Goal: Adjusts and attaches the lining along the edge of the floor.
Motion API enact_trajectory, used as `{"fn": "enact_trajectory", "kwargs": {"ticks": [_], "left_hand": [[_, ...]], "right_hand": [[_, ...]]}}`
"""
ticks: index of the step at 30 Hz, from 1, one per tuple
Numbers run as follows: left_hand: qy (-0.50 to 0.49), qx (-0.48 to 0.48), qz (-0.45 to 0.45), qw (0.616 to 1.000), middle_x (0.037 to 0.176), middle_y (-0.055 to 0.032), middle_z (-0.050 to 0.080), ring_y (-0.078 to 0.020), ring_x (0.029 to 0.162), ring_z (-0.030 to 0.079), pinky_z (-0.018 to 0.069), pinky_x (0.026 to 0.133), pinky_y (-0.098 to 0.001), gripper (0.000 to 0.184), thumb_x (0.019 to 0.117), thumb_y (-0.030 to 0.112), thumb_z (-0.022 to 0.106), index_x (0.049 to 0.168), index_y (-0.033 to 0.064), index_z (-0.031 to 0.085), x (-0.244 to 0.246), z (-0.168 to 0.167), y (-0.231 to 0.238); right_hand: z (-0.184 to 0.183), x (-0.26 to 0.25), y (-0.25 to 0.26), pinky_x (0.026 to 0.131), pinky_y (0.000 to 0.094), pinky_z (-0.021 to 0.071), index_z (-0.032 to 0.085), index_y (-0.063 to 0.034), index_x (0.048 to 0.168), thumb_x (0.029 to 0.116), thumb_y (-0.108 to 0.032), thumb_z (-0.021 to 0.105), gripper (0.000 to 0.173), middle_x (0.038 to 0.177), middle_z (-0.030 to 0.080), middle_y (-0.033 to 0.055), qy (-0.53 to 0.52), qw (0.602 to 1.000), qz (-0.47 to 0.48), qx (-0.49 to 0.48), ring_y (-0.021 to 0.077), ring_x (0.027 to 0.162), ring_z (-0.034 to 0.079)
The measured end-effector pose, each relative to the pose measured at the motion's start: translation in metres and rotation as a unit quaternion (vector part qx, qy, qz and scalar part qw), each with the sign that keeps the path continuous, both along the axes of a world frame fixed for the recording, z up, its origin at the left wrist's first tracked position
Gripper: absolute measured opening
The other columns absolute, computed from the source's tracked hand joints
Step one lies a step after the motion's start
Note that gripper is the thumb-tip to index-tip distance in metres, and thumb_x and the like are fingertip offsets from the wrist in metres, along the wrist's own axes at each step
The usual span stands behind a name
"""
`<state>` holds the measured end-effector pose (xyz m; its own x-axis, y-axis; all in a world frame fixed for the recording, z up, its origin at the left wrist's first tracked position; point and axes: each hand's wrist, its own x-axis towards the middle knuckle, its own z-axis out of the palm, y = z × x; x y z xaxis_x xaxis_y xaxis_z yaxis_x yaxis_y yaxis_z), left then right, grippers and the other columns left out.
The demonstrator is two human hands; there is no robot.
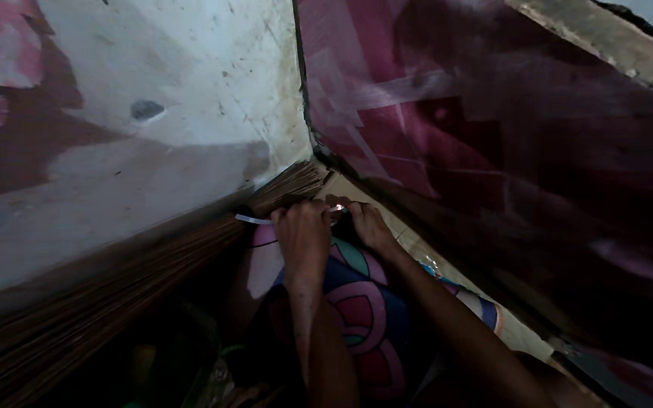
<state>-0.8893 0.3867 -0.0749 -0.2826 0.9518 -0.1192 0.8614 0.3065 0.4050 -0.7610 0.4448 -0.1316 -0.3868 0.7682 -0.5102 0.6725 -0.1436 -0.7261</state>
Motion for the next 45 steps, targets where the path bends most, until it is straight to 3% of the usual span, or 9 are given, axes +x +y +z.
{"fn": "enact_trajectory", "kwargs": {"ticks": [8,11,23,38,45], "left_hand": [[-0.003,-0.001,0.007,1.0,0.093,-0.0178,0.075,-0.0386,0.092,0.07,0.0423,0.098,-0.063,0.014,0.0978,0.011,0.067,0.098,0.0062,0.08,0.0016,0.0034,0.0006],[0.001,0.006,0.007,1.0,0.093,-0.0177,0.075,-0.0385,0.091,0.07,0.0426,0.098,-0.0629,0.013,0.0969,0.01,0.068,0.099,0.0062,0.08,0.0016,0.0023,0.0005],[0.006,0.007,0.002,1.0,0.094,-0.0183,0.075,-0.0389,0.092,0.07,0.0425,0.098,-0.063,0.014,0.0971,0.01,0.067,0.101,0.0065,0.08,0.0009,-0.0004,0.0001],[0.014,0.003,0.001,1.0,0.091,-0.0169,0.075,-0.0376,0.09,0.071,0.0431,0.098,-0.0618,0.016,0.0977,0.011,0.066,0.099,0.0073,0.081,0.0005,-0.0002,0.0011],[0.002,0.004,0.007,1.0,0.092,-0.0184,0.074,-0.0383,0.09,0.07,0.0424,0.098,-0.0627,0.014,0.0969,0.01,0.067,0.099,0.0064,0.081,0.0011,0.0014,0.0007]], "right_hand": [[0.003,-0.0013,-0.0006,0.097,0.0526,0.0467,0.067,0.004,0.118,0.1137,-0.028,0.023,0.054,0.109,0.067,0.023,-0.008,1.0,-0.013,-0.007,0.0354,0.107,0.063],[0.0029,-0.001,0.0,0.099,0.0534,0.0463,0.066,0.0014,0.124,0.1135,-0.027,0.021,0.054,0.112,0.068,0.0229,-0.007,1.0,-0.011,-0.006,0.0355,0.11,0.063],[0.0037,-0.0003,-0.0007,0.1,0.053,0.0459,0.067,0.0055,0.119,0.1135,-0.025,0.024,0.053,0.114,0.067,0.0251,-0.004,1.0,-0.016,-0.002,0.0371,0.113,0.063],[0.0067,0.0003,-0.0008,0.107,0.0534,0.0421,0.063,0.0063,0.127,0.1135,-0.027,0.022,0.054,0.126,0.064,0.0272,-0.006,1.0,-0.015,-0.003,0.0388,0.124,0.058],[0.006,-0.0002,-0.0012,0.105,0.0543,0.0432,0.065,0.0071,0.122,0.1134,-0.027,0.022,0.055,0.121,0.065,0.0272,-0.003,1.0,-0.017,-0.005,0.0389,0.12,0.06]]}}
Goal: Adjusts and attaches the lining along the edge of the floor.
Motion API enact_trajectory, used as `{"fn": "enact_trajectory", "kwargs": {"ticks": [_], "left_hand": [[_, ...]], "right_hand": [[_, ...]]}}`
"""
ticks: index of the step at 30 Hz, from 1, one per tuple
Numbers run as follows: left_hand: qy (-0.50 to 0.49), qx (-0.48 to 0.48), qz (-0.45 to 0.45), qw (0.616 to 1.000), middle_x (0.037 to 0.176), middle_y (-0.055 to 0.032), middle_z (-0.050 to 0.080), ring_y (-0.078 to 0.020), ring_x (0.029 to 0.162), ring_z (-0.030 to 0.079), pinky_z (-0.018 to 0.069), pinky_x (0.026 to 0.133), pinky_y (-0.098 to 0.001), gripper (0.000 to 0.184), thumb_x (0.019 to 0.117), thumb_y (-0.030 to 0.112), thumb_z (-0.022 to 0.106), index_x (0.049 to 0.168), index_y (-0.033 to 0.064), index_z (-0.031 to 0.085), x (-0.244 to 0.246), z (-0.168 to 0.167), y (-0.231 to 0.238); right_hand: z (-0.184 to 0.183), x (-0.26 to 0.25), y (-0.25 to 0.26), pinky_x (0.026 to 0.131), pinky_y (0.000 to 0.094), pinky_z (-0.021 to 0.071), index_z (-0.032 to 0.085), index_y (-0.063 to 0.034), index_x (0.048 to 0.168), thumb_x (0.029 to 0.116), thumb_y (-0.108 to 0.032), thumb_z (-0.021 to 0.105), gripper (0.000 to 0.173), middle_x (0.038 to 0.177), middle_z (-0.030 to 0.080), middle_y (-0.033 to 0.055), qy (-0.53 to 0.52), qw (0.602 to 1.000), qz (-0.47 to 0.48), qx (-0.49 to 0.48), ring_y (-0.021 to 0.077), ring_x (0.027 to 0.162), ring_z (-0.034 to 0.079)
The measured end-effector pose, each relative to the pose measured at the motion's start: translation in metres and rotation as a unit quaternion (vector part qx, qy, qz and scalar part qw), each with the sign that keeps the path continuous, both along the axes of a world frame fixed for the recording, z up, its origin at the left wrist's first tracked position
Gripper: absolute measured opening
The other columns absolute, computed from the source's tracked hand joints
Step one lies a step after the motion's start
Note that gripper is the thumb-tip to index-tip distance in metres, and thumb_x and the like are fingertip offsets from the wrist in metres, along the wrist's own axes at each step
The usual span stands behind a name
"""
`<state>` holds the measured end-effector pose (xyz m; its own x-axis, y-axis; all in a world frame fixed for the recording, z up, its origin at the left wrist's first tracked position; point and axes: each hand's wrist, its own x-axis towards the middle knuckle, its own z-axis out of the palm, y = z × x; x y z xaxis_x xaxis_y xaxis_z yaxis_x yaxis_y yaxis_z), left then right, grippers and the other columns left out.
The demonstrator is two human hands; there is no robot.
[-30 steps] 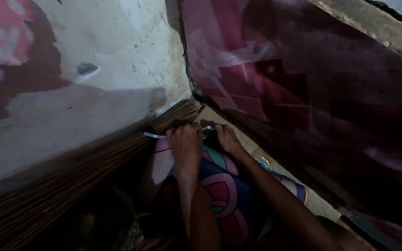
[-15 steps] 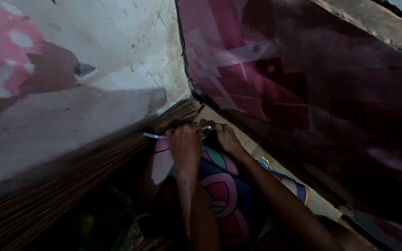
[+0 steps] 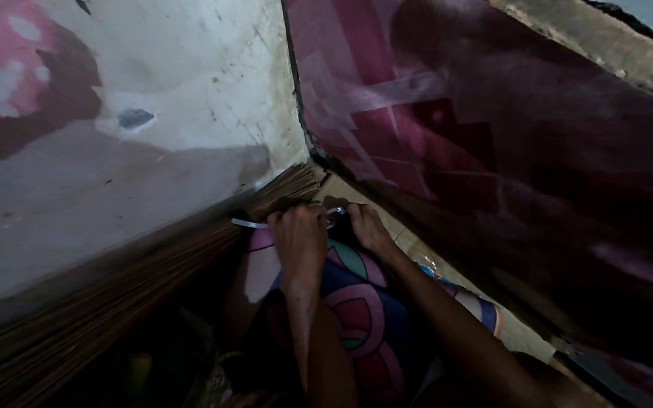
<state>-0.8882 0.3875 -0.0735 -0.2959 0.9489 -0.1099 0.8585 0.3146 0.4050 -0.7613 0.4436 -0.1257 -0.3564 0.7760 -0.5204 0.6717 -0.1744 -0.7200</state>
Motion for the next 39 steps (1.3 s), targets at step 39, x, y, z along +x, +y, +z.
{"fn": "enact_trajectory", "kwargs": {"ticks": [39], "left_hand": [[-0.004,0.018,0.001,1.0,0.092,-0.0168,0.075,-0.0371,0.091,0.071,0.0437,0.097,-0.0618,0.013,0.0966,0.01,0.068,0.099,0.0071,0.081,0.0002,-0.0036,0.0005]], "right_hand": [[0.0,-0.0003,0.0019,0.103,0.0541,0.0442,0.066,0.0043,0.122,0.1134,-0.025,0.023,0.053,0.119,0.066,0.0251,-0.006,1.0,-0.005,-0.007,0.0374,0.119,0.061]]}}
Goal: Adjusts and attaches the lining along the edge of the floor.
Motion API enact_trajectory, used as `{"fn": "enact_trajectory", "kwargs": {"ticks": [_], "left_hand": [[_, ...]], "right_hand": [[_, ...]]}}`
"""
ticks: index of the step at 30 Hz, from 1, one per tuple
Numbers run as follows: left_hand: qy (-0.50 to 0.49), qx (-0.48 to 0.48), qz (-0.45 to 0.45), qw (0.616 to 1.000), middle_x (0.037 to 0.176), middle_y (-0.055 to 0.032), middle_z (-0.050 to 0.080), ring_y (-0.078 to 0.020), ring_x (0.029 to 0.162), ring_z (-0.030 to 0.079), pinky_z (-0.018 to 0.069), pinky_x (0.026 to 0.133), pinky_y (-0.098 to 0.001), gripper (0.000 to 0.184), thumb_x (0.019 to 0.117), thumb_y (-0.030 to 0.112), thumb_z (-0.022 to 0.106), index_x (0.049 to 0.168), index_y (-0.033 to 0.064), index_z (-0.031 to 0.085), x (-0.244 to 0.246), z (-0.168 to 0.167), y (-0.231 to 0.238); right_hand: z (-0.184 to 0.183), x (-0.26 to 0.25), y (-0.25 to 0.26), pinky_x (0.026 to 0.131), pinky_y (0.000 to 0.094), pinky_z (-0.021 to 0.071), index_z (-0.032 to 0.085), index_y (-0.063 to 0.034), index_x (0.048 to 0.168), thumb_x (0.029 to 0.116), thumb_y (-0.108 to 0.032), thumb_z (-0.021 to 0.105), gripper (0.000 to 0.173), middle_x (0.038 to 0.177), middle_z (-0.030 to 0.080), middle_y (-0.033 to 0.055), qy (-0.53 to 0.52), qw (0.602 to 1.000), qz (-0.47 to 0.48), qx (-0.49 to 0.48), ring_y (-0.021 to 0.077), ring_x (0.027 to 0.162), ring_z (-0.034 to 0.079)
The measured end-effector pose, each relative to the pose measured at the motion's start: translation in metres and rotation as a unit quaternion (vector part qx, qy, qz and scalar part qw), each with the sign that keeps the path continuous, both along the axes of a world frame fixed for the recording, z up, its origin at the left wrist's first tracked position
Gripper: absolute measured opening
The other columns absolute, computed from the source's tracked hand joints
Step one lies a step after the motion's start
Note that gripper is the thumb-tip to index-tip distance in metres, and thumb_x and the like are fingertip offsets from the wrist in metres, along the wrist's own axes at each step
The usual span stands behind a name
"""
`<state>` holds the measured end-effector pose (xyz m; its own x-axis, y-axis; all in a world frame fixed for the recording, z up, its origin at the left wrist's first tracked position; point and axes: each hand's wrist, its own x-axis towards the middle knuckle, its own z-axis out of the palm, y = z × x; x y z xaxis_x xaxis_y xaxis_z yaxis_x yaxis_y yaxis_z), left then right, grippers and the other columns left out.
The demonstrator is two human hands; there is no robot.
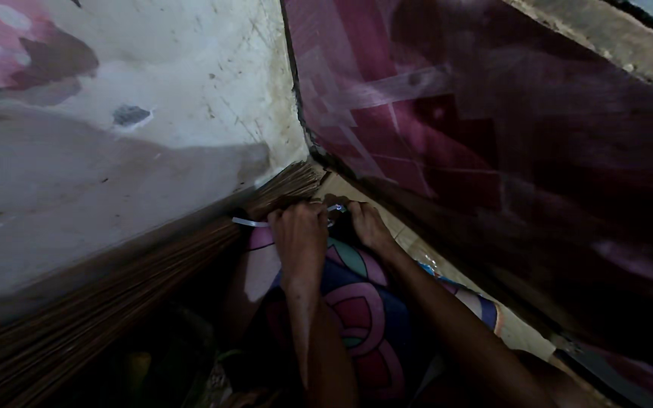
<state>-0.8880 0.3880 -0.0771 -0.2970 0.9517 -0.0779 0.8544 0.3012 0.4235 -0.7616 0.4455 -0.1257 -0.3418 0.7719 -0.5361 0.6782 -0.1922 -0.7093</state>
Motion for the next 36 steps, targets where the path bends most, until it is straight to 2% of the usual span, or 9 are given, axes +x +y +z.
{"fn": "enact_trajectory", "kwargs": {"ticks": [2,5,8,12,18,23,27,31,36], "left_hand": [[0.005,0.001,-0.007,1.0,0.092,-0.0162,0.076,-0.037,0.091,0.071,0.0444,0.096,-0.0616,0.014,0.0967,0.01,0.068,0.1,0.0074,0.081,-0.0008,-0.0014,-0.0001],[-0.004,-0.002,-0.004,1.0,0.095,-0.0176,0.076,-0.0379,0.091,0.07,0.0435,0.097,-0.0627,0.015,0.0973,0.011,0.068,0.101,0.0073,0.081,-0.0006,0.0009,0.0004],[-0.001,0.0,-0.008,1.0,0.096,-0.0169,0.076,-0.0374,0.092,0.071,0.0436,0.098,-0.0626,0.015,0.0972,0.012,0.067,0.102,0.0081,0.081,-0.0012,-0.0018,0.0005],[-0.001,-0.011,-0.001,1.0,0.095,-0.0172,0.076,-0.0373,0.092,0.071,0.0435,0.098,-0.0619,0.015,0.0977,0.012,0.067,0.101,0.0075,0.081,-0.0002,0.0019,0.0008],[0.002,-0.006,-0.004,1.0,0.093,-0.0174,0.075,-0.038,0.091,0.07,0.0435,0.097,-0.0622,0.014,0.0965,0.009,0.068,0.1,0.007,0.081,0.0004,0.002,-0.0004],[0.003,0.006,-0.009,1.0,0.092,-0.0179,0.075,-0.0376,0.089,0.071,0.0437,0.096,-0.0633,0.014,0.0962,0.01,0.068,0.099,0.0067,0.081,-0.0008,-0.0022,-0.0015],[0.004,0.0,-0.013,1.0,0.094,-0.0169,0.076,-0.0373,0.091,0.071,0.0434,0.098,-0.0625,0.015,0.097,0.012,0.068,0.101,0.0077,0.081,-0.0018,-0.0024,-0.0009],[0.003,0.007,-0.011,1.0,0.092,-0.0175,0.075,-0.0379,0.089,0.071,0.0442,0.096,-0.0623,0.013,0.0964,0.011,0.068,0.098,0.0067,0.081,-0.0008,-0.0015,-0.0012],[-0.001,-0.013,-0.005,1.0,0.095,-0.0174,0.075,-0.0373,0.092,0.071,0.0428,0.098,-0.0626,0.015,0.0976,0.012,0.068,0.101,0.0072,0.081,0.0003,0.0026,0.0004]], "right_hand": [[0.0,0.0001,0.0002,0.104,0.0537,0.0435,0.066,0.0042,0.122,0.1135,-0.024,0.022,0.053,0.12,0.066,0.0248,0.001,1.0,0.004,0.001,0.0371,0.12,0.06],[-0.0025,0.0007,0.0,0.106,0.0544,0.0429,0.064,0.0002,0.132,0.1133,-0.024,0.022,0.052,0.122,0.067,0.0244,0.009,1.0,0.011,0.018,0.0379,0.121,0.06],[-0.0048,0.0011,-0.0006,0.103,0.0545,0.0442,0.066,0.0017,0.126,0.1133,-0.026,0.023,0.053,0.116,0.068,0.0245,0.017,1.0,0.0,0.018,0.0376,0.116,0.062],[-0.0009,0.001,-0.0009,0.103,0.054,0.0436,0.066,0.0054,0.122,0.1134,-0.025,0.023,0.053,0.116,0.067,0.0259,0.019,1.0,-0.001,0.016,0.0378,0.116,0.061],[0.0023,0.0007,-0.0005,0.105,0.0533,0.043,0.065,0.0042,0.126,0.1136,-0.024,0.023,0.052,0.119,0.067,0.0252,0.013,1.0,0.001,0.017,0.0371,0.118,0.061],[0.0005,0.0004,-0.0017,0.103,0.053,0.0438,0.065,0.0048,0.123,0.1136,-0.025,0.022,0.053,0.117,0.067,0.0251,0.014,1.0,-0.006,0.014,0.037,0.117,0.061],[0.0016,0.0005,-0.0014,0.105,0.053,0.043,0.065,0.0063,0.123,0.1137,-0.024,0.022,0.054,0.118,0.066,0.0265,0.009,1.0,0.002,0.018,0.038,0.118,0.061],[0.0005,0.0011,-0.0011,0.107,0.0534,0.042,0.065,0.0057,0.125,0.1137,-0.025,0.022,0.054,0.122,0.066,0.0263,0.008,1.0,0.004,0.015,0.0383,0.122,0.06],[0.0012,0.0008,0.0,0.1,0.0537,0.0456,0.066,0.0054,0.118,0.1136,-0.027,0.023,0.054,0.113,0.066,0.0252,0.006,1.0,-0.015,-0.005,0.0372,0.113,0.062]]}}
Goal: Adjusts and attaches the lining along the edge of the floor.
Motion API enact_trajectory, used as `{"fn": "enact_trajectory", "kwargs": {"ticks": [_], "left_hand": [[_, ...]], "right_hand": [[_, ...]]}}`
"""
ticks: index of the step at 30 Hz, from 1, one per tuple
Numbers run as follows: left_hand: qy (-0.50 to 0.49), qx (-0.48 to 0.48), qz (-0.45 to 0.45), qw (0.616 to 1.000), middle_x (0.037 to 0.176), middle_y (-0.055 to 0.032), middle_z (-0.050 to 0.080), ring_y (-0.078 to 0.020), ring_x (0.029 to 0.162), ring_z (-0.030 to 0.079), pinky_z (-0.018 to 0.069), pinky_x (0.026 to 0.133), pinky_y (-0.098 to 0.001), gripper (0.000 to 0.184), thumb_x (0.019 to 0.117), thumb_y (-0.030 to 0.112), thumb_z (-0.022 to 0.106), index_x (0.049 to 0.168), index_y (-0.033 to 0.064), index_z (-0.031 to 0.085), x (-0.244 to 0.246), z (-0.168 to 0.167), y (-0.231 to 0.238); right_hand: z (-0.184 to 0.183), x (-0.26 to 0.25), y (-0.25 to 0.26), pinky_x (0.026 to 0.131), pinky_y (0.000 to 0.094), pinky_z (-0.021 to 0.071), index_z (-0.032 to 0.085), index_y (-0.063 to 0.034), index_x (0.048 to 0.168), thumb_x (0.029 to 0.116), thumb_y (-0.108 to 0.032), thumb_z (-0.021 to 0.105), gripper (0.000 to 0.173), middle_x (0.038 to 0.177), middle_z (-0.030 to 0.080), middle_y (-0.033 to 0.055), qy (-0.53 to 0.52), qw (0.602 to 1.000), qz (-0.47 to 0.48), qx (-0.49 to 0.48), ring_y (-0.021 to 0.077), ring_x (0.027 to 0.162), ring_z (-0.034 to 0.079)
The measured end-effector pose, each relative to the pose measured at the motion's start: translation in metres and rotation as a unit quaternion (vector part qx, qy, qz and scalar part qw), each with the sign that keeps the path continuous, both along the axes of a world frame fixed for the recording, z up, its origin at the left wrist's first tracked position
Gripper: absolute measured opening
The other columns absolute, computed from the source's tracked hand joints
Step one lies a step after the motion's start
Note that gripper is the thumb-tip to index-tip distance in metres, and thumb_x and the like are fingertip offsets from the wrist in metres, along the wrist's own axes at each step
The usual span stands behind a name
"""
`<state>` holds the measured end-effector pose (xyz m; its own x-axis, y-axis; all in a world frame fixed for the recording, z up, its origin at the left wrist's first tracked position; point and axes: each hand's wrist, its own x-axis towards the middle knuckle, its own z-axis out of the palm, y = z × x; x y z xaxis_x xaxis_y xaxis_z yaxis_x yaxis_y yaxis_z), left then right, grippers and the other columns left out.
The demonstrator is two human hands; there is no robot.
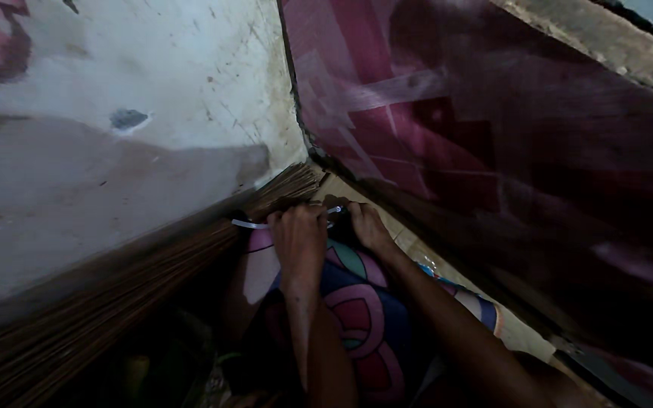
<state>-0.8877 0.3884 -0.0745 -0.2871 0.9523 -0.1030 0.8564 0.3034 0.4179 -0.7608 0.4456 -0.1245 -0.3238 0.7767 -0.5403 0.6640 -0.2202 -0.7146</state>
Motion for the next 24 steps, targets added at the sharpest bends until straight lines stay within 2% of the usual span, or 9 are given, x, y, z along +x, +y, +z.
{"fn": "enact_trajectory", "kwargs": {"ticks": [8,15,20,24], "left_hand": [[0.0,0.007,0.003,1.0,0.094,-0.0172,0.076,-0.0373,0.091,0.071,0.0434,0.098,-0.0627,0.013,0.0967,0.012,0.069,0.099,0.0066,0.081,0.0,-0.0019,-0.0007],[0.001,0.013,0.0,1.0,0.095,-0.0169,0.076,-0.0371,0.091,0.071,0.0433,0.098,-0.0626,0.014,0.0966,0.011,0.068,0.1,0.007,0.081,-0.0001,-0.0021,-0.0009],[0.006,0.018,-0.006,1.0,0.092,-0.0167,0.076,-0.0367,0.089,0.071,0.044,0.096,-0.0625,0.013,0.0964,0.011,0.068,0.098,0.0067,0.081,-0.0008,-0.0036,-0.0008],[0.015,0.019,-0.011,1.0,0.092,-0.0155,0.076,-0.0357,0.09,0.072,0.0447,0.097,-0.0613,0.014,0.0966,0.013,0.069,0.098,0.0083,0.081,-0.0018,-0.0059,-0.0004]], "right_hand": [[-0.0025,0.0004,-0.0008,0.101,0.0537,0.0453,0.066,0.0051,0.119,0.1135,-0.027,0.022,0.055,0.115,0.067,0.0252,0.008,1.0,0.0,0.006,0.0372,0.114,0.062],[-0.0028,0.0006,0.0003,0.097,0.0529,0.0461,0.067,0.0052,0.115,0.1135,-0.026,0.023,0.054,0.109,0.067,0.0236,0.009,1.0,-0.003,-0.001,0.0353,0.109,0.062],[-0.0015,0.0002,0.0001,0.1,0.0534,0.045,0.067,0.0047,0.119,0.1135,-0.026,0.023,0.054,0.113,0.067,0.0248,0.009,1.0,-0.005,0.004,0.0364,0.113,0.062],[-0.0023,-0.0006,0.0002,0.097,0.0513,0.0468,0.068,0.0034,0.116,0.1137,-0.026,0.024,0.053,0.108,0.067,0.0226,0.008,1.0,-0.012,0.003,0.034,0.108,0.063]]}}
